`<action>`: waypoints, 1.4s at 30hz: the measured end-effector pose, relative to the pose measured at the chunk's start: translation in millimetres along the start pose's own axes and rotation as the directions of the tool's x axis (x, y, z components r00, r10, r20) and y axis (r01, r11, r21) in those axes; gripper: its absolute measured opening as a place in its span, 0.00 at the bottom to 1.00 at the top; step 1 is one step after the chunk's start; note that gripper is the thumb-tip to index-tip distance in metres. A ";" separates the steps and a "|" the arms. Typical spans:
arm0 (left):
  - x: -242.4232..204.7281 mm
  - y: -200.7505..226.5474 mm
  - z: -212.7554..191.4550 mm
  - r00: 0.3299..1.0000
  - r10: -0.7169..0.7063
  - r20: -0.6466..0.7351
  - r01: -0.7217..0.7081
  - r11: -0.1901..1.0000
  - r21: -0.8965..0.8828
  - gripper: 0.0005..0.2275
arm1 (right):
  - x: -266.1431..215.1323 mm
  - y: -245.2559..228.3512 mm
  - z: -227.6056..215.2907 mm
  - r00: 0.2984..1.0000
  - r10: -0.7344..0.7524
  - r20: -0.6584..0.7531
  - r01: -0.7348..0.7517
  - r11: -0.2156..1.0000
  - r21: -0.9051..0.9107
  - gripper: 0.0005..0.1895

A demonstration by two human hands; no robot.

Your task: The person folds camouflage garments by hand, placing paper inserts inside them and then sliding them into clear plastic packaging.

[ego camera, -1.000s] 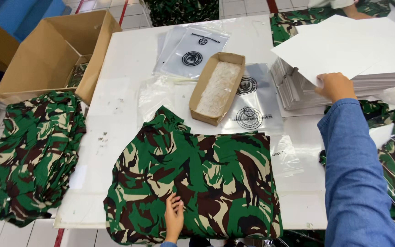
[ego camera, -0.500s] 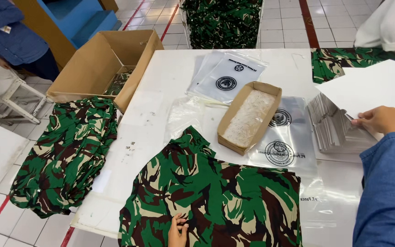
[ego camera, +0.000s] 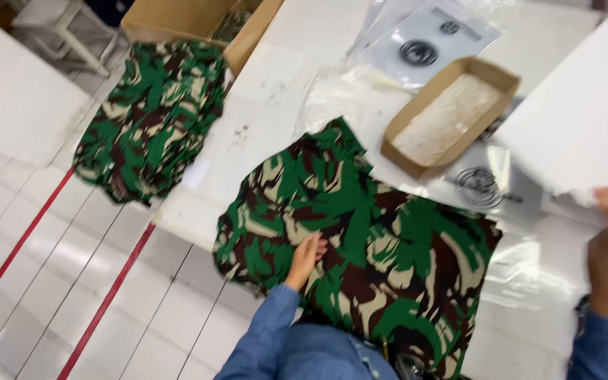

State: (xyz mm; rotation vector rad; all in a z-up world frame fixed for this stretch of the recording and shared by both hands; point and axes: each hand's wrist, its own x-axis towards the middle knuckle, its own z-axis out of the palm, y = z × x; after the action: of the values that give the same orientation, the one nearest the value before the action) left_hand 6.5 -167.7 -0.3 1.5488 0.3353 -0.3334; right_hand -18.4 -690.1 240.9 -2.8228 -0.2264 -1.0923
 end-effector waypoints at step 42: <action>8.6 -4.1 -186.9 0.888 -0.451 -0.085 0.410 0.864 -0.292 0.12 | 46.6 -349.1 353.3 0.794 -0.040 0.607 -0.325 0.815 0.479 0.24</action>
State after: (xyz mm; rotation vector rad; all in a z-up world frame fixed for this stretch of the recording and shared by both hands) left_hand 12.5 19.3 -6.8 1.2230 0.8234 -0.4995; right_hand 187.1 -288.4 28.1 -2.4598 -0.3021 -0.0225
